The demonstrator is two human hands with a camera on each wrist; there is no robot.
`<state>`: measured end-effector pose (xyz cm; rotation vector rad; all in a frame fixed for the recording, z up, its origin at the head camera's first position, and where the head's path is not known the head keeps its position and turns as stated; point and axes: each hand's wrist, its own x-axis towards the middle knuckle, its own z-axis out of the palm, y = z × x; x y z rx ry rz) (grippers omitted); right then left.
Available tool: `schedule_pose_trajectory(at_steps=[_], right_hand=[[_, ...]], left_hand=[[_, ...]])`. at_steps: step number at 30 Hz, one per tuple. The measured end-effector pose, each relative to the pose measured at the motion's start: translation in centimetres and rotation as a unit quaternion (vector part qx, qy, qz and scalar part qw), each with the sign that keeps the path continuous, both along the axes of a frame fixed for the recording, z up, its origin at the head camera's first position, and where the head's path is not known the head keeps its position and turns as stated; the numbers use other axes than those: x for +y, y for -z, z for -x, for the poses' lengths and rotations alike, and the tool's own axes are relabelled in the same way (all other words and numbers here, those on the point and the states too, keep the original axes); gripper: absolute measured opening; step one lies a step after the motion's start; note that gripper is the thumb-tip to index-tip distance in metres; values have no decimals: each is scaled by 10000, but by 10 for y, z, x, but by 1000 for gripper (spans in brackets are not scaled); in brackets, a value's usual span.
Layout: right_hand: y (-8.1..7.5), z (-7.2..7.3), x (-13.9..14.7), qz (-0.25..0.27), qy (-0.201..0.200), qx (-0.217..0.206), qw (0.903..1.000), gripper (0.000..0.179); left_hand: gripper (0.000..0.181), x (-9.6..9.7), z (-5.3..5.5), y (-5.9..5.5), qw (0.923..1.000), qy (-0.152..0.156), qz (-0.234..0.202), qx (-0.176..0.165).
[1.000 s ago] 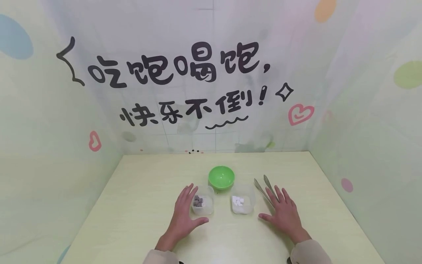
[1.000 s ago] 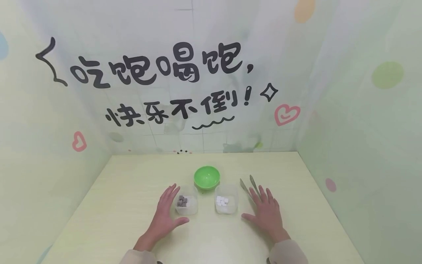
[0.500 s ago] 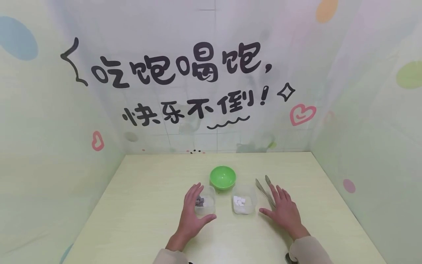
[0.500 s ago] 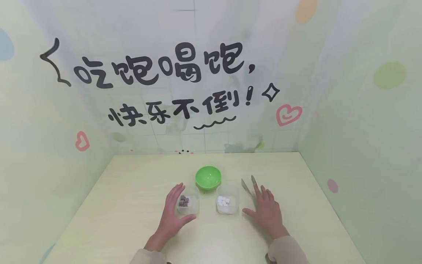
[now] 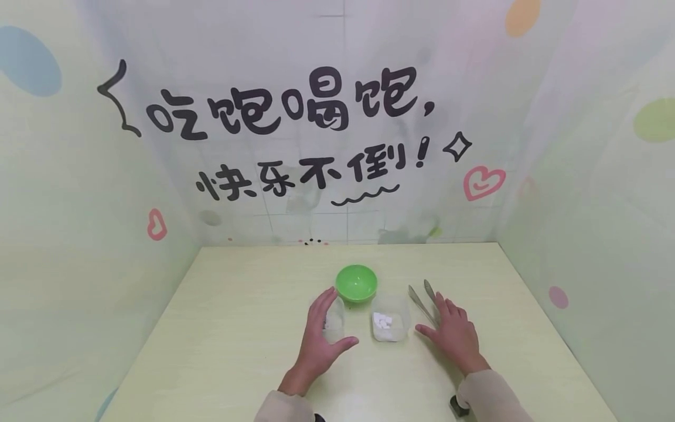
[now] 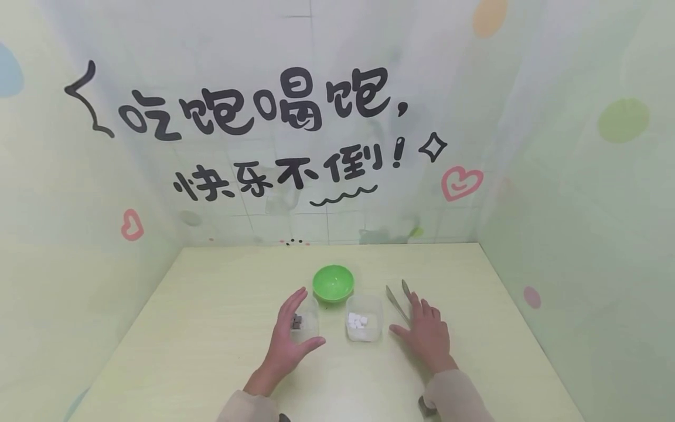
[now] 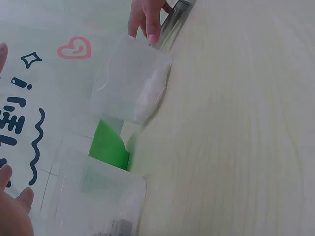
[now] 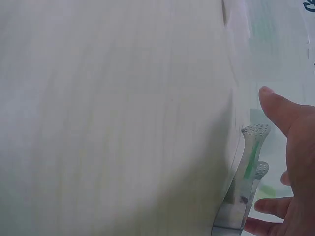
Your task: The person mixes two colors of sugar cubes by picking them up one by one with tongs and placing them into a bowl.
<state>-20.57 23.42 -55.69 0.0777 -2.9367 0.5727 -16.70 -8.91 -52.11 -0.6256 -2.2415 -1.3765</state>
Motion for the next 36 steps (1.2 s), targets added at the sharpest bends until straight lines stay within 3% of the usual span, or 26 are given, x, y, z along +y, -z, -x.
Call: schedule_pose_trajectory(at_steps=[7,12,17,25,30,33,36], right_hand=[[0,3,0,72,261,-302,9992,97],[-3,3,-1,172,439,-488,9977,89],[-3,3,0,216,467,-488,9975,82],[5,3,2,259,535,-422,9973,76],[6,2,0,386,639,-356,9966,66],[7,2,-1,449,705,-339,9959,61],[7,2,0,473,772,-273,9955,57]], left_hand=[[97,11,-1,-3,9999,98,-43,74],[96,17,-2,-1,9996,206,-182,-78],[95,23,-4,-2,9990,273,-220,-288],[96,33,-3,-1,9987,471,-181,-19],[99,39,-4,1,9985,489,-171,-174],[98,43,-7,-2,9981,502,-234,-255],[95,44,-14,-15,9977,543,-287,-271]])
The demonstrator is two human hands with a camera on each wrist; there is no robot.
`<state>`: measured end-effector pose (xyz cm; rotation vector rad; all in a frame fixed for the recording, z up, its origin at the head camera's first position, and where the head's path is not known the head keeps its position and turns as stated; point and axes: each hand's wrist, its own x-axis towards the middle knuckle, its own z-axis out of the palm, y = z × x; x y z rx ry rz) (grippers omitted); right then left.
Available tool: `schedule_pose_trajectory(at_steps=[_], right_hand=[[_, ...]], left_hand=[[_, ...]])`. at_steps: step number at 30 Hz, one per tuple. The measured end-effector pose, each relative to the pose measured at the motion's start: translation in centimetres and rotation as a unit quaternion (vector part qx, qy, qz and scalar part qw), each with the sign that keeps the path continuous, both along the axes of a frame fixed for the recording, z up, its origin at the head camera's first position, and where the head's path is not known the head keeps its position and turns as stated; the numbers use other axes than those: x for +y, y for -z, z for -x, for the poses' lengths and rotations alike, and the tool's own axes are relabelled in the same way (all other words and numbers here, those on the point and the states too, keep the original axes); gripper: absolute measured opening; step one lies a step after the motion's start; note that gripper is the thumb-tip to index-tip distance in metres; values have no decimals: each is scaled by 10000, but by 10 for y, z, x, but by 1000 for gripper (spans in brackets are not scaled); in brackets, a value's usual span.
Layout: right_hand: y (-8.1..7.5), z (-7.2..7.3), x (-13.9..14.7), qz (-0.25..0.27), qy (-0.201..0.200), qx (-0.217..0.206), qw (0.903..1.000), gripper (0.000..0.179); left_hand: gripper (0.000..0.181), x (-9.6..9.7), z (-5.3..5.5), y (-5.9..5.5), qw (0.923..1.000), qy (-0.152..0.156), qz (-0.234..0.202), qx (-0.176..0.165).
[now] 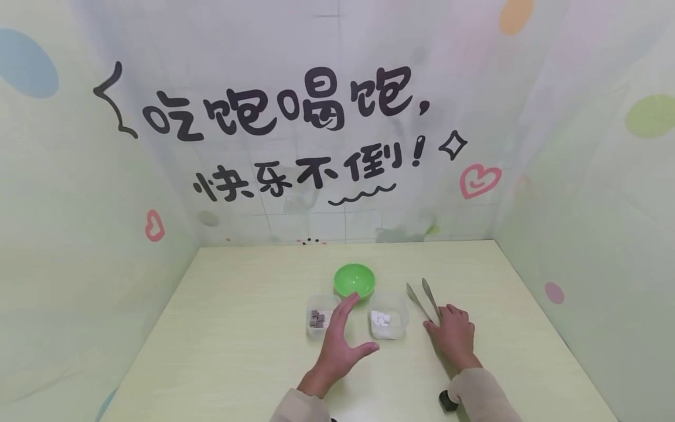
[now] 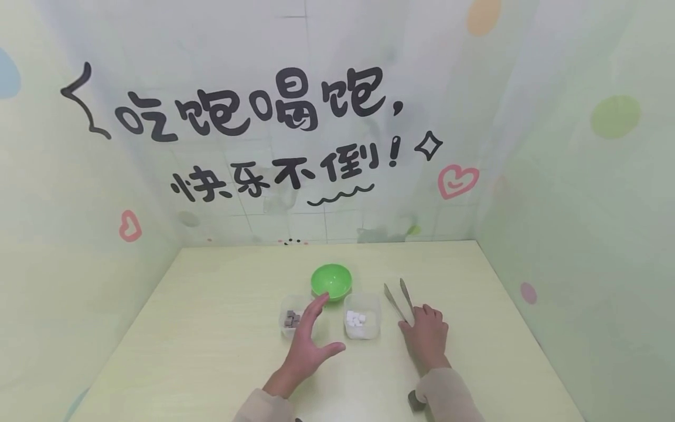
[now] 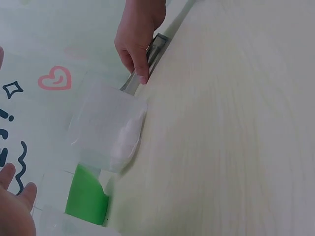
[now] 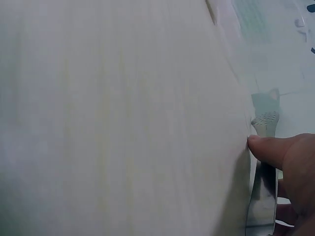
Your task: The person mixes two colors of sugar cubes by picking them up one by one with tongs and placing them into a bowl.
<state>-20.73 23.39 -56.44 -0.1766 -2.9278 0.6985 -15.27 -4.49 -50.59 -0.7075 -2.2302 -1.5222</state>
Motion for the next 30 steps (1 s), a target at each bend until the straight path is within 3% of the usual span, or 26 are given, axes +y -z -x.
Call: schedule_pose_trajectory(at_steps=[4,14,21,30], right_hand=[[0,0,0,67,125,176,9997,50],[0,-3,1,669,444,455,9957,46],[-5,-5,2,998,451,525,9926,46],[-7,-10,0,1128,399,567,9912,47]], left_hand=[[92,0,-7,-15,9999,66,6,-78],[88,2,-5,-13,9991,52,-5,-422],[93,4,12,22,9985,-36,8,-539],[92,6,16,30,9989,124,28,-459]])
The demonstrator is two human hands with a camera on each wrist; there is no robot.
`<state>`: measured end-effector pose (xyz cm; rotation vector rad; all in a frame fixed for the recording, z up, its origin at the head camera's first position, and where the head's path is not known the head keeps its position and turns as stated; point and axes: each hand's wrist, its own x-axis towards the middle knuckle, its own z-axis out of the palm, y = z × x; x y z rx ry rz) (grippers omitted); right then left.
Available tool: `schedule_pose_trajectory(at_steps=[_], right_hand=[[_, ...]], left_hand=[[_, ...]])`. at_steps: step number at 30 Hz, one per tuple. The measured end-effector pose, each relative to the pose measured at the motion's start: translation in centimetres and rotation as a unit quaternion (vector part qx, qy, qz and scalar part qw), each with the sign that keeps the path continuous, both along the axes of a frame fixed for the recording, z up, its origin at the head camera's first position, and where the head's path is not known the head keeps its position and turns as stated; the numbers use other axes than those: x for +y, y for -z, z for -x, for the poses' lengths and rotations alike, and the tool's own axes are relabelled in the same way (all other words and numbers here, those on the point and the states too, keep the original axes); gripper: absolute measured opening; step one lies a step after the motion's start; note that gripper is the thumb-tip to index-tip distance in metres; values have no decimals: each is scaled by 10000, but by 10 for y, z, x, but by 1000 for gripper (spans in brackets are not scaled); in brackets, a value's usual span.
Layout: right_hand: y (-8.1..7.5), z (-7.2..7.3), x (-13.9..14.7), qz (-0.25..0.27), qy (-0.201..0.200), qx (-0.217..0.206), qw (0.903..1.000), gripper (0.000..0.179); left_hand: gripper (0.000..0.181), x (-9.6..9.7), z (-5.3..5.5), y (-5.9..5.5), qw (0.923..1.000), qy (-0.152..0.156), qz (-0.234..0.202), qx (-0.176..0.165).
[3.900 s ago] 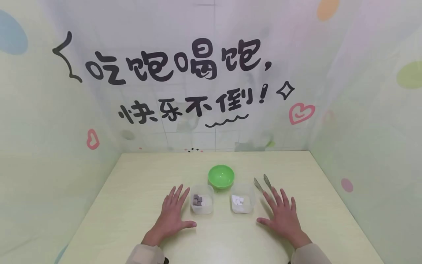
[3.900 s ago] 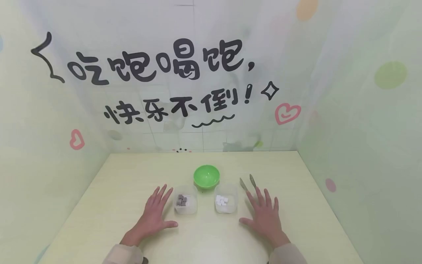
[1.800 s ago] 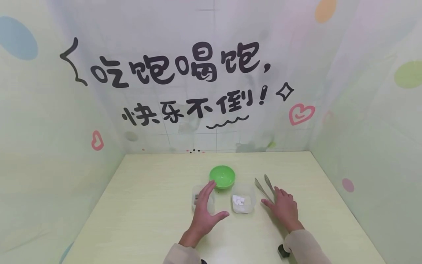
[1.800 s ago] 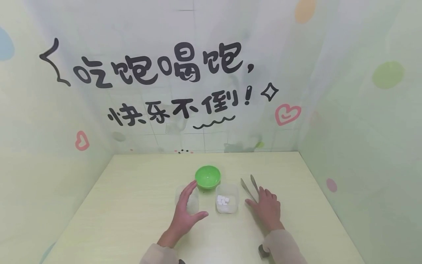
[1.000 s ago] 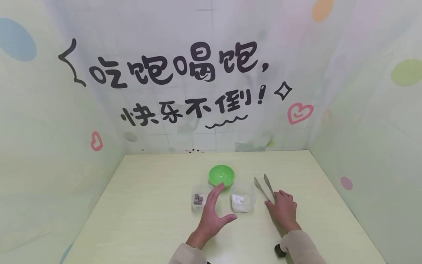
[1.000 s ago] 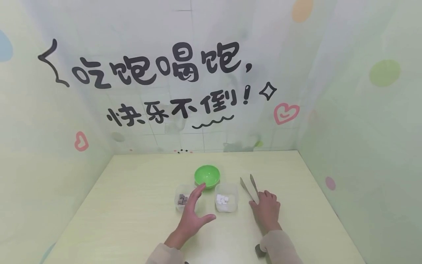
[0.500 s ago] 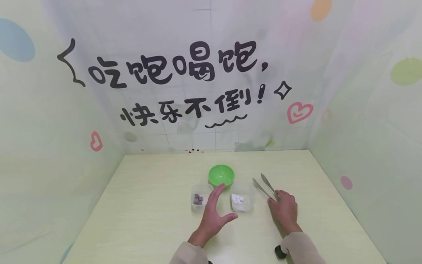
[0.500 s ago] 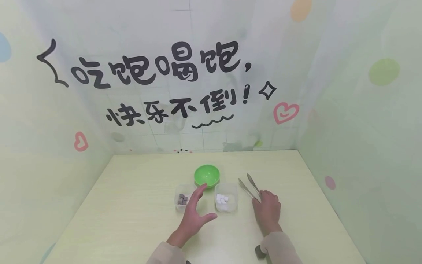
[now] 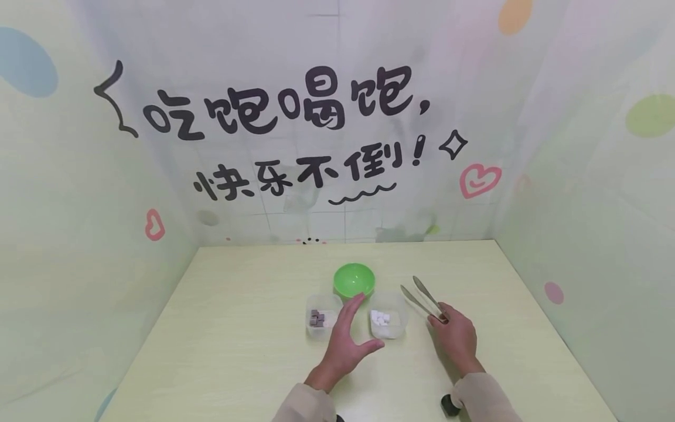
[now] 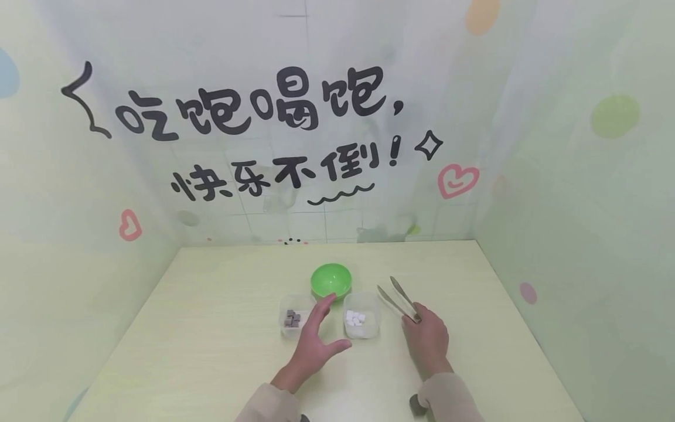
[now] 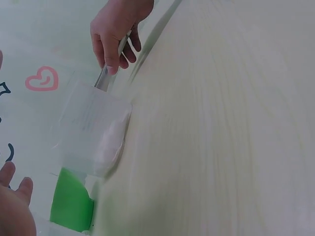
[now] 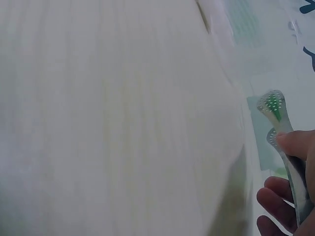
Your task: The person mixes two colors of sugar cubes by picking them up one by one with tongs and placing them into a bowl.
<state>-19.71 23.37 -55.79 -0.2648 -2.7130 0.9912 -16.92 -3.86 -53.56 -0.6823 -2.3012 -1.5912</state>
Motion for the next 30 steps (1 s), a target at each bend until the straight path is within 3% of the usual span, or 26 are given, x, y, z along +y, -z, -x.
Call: schedule_pose_trajectory(at_steps=[13,23,30], right_hand=[[-15,-2,-5,49,-137,406,9991,42],[-24,-6,-7,415,-231,790,9957,31],[-30,-10,-8,608,-292,812,9944,30]], left_hand=[[92,13,1,3,9997,6,116,-197],[91,14,4,11,9992,-50,205,-343],[91,15,5,15,9984,-74,226,-516]])
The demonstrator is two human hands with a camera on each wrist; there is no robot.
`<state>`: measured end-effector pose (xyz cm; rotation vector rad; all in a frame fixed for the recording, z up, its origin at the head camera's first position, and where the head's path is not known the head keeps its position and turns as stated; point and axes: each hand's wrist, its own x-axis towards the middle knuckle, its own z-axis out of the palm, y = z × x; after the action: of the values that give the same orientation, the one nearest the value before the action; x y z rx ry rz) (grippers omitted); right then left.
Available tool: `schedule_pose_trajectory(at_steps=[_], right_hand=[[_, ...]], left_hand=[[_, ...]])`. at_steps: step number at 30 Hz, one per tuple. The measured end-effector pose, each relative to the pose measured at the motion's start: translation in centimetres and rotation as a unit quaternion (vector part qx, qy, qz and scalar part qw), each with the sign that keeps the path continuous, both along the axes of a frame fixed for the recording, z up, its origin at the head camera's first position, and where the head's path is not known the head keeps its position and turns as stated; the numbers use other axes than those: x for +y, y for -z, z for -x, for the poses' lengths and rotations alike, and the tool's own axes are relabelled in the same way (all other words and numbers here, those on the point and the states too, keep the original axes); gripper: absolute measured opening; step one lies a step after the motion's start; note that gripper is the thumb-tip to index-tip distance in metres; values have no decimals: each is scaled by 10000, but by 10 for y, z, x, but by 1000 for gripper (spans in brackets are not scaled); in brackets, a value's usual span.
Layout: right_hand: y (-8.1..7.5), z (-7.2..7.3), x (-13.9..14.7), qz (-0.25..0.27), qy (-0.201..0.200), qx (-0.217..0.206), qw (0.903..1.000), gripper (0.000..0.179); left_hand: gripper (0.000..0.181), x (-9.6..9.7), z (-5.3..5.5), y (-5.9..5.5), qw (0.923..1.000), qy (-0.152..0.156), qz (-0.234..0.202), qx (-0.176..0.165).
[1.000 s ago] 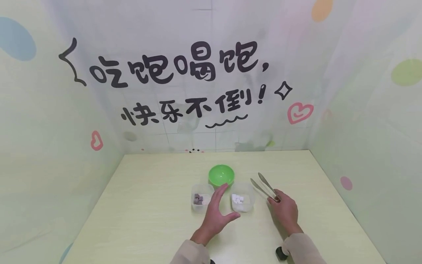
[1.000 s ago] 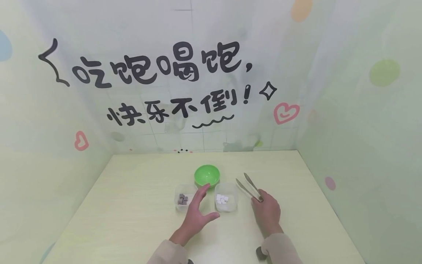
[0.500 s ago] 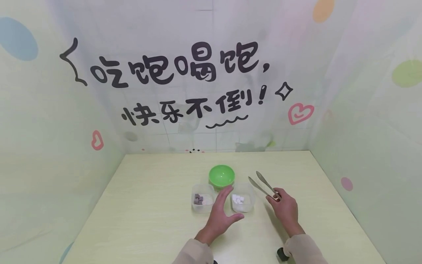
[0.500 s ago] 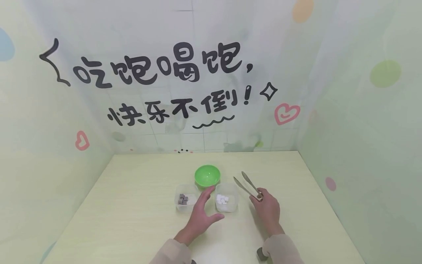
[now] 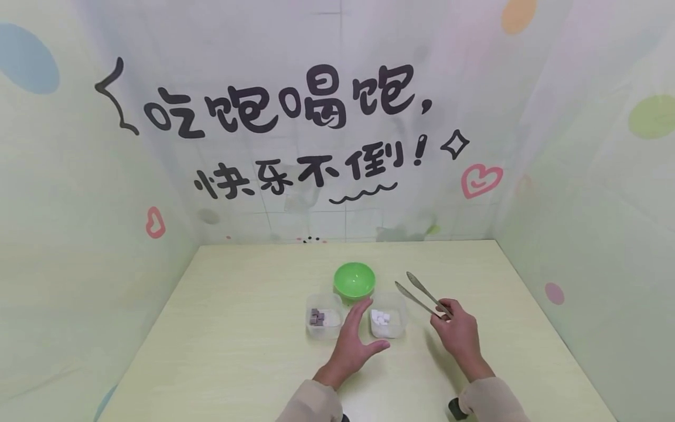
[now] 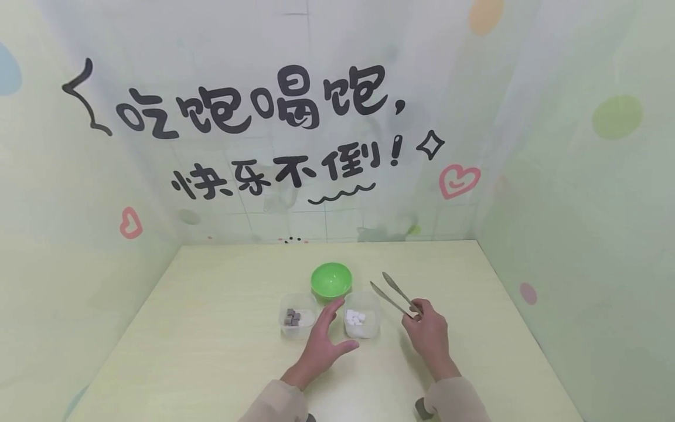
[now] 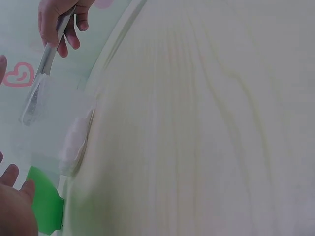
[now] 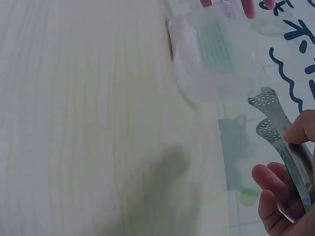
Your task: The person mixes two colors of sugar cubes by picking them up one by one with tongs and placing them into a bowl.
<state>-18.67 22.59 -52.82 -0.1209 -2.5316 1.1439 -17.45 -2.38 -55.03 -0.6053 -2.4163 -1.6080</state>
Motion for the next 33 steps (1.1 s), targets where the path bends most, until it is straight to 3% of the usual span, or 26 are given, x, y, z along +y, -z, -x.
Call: schedule_pose_trajectory(at_steps=[9,20,33], right_hand=[[-8,-7,1,36,-89,171,9998,24],[-7,-17,-3,84,-286,1320,9908,29],[-14,-26,-3,264,-618,1481,9867,29]], left_hand=[[92,3,7,9,9998,-160,-9,-134],[95,5,15,17,9972,-298,-337,-595],[97,9,20,12,9932,-303,-324,-1076]])
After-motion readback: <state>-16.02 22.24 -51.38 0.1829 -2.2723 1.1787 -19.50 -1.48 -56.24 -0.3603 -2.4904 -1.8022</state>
